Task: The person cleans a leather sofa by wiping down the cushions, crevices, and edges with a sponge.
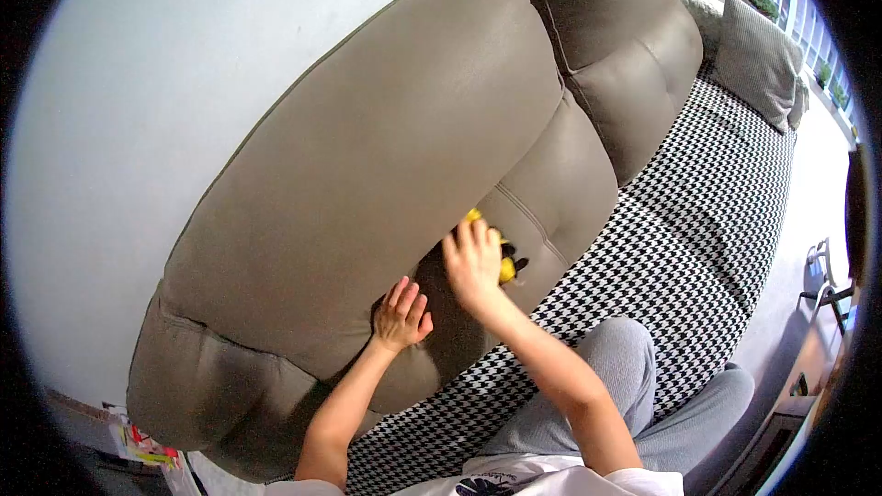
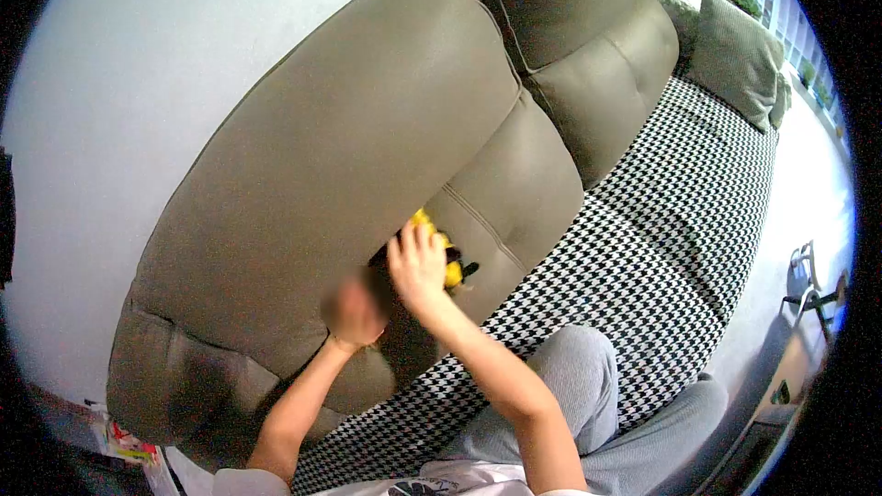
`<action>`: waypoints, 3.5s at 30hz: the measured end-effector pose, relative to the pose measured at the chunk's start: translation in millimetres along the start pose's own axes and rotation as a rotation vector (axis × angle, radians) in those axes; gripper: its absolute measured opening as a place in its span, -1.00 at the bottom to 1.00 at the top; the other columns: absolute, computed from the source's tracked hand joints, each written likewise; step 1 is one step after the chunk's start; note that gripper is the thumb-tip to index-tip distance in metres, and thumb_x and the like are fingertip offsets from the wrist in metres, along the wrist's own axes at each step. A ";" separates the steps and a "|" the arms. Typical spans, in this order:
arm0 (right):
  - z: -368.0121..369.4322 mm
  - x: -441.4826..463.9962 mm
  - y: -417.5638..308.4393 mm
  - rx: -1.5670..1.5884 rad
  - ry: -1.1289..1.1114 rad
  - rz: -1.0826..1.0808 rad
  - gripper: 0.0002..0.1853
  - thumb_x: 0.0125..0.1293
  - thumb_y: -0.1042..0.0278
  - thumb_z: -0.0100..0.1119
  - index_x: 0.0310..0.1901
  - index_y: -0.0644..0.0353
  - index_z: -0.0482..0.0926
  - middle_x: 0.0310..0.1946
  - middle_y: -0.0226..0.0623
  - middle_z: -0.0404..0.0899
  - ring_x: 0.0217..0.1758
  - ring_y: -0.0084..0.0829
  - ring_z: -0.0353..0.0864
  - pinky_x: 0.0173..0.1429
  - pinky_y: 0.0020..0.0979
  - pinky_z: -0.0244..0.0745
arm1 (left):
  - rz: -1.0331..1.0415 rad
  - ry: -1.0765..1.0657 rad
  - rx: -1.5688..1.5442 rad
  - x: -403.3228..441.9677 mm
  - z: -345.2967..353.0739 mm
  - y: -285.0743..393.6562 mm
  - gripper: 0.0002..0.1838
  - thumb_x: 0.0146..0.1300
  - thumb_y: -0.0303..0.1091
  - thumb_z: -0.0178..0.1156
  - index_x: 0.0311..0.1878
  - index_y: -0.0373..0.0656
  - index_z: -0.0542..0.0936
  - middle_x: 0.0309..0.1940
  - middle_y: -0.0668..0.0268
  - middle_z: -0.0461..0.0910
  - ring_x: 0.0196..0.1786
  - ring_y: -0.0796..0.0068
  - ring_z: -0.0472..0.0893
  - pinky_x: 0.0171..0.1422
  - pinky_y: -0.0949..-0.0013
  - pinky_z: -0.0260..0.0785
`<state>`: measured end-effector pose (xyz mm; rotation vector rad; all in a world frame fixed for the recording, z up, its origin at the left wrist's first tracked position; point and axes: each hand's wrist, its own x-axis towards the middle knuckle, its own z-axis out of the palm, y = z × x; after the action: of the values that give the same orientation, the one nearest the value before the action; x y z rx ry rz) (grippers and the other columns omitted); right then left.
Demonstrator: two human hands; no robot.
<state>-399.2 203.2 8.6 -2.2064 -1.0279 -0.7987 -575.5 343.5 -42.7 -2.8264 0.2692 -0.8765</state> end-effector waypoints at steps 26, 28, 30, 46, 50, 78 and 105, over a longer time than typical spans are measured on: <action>-22.2 25.0 64.7 0.151 0.045 0.011 -0.71 -0.07 0.56 0.39 -0.24 0.21 0.60 -0.25 -0.18 0.61 -0.05 -0.09 0.53 0.02 -0.10 0.51 | 0.148 0.195 -0.095 -12.8 28.8 8.6 -0.16 0.35 -0.15 0.17 0.63 0.40 0.01 0.67 0.34 -0.11 0.67 0.12 -0.03 0.64 0.10 0.06; -23.4 5.0 22.7 0.197 -0.018 -0.049 -0.65 -0.10 0.53 0.41 -0.18 0.16 0.65 -0.24 -0.24 0.65 -0.08 -0.16 0.55 -0.01 -0.16 0.52 | 0.203 0.229 -0.062 -9.3 4.6 21.2 -0.24 0.32 -0.23 0.18 0.55 0.25 0.13 0.62 0.25 0.01 0.60 0.06 0.14 0.58 0.06 0.16; -29.7 -7.8 -24.1 0.382 -0.035 -0.053 -0.71 -0.12 0.52 0.40 -0.27 0.17 0.63 -0.31 -0.24 0.62 -0.16 -0.13 0.53 -0.07 -0.15 0.51 | 0.162 0.291 -0.182 3.1 -34.2 38.8 -0.33 0.28 -0.30 0.19 0.46 0.10 0.24 0.53 0.17 0.17 0.49 0.02 0.32 0.52 0.02 0.27; -35.3 -112.6 -68.7 0.696 -0.315 -0.789 -0.74 -0.01 0.29 0.31 -0.24 0.17 0.65 -0.12 -0.32 0.65 0.16 -0.18 0.55 0.28 -0.07 0.43 | -0.169 0.403 -0.268 11.2 -128.7 69.8 -0.65 0.26 -0.44 0.16 0.11 -0.25 0.60 -0.02 0.19 0.64 0.06 0.22 0.64 0.17 0.14 0.51; -73.2 -108.3 -2.0 0.760 -0.419 -0.499 -0.73 0.02 0.50 0.30 -0.19 0.04 0.69 -0.21 -0.30 0.61 -0.08 -0.17 0.60 -0.02 -0.25 0.58 | -0.179 0.212 -0.274 50.6 -109.8 59.2 -0.64 0.24 -0.49 0.16 0.12 -0.27 0.61 0.01 0.17 0.64 0.08 0.16 0.64 0.23 0.11 0.50; -27.3 -36.1 83.6 0.030 0.190 0.373 -0.45 0.09 0.43 0.23 0.19 -0.13 0.59 0.16 -0.21 0.49 0.04 -0.11 0.48 0.01 -0.14 0.45 | -0.045 -0.170 0.005 40.8 -50.0 22.1 -0.34 0.27 -0.07 0.14 0.45 0.01 0.40 0.49 0.14 0.33 0.53 0.09 0.31 0.56 -0.05 0.16; -68.6 -97.7 72.5 0.922 -0.337 0.823 -0.54 0.36 0.49 0.18 0.29 0.22 0.47 0.19 -0.08 0.49 0.28 -0.09 0.47 0.37 -0.09 0.37 | 0.096 -0.477 0.091 45.3 64.5 -9.1 -0.23 0.41 0.08 -0.10 0.64 0.20 0.00 0.67 0.24 -0.16 0.66 -0.01 -0.10 0.59 -0.25 -0.08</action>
<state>-410.9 70.6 -33.5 -1.6734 -0.3763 0.3770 -500.7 349.2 -68.6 -2.7996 0.2830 -0.1756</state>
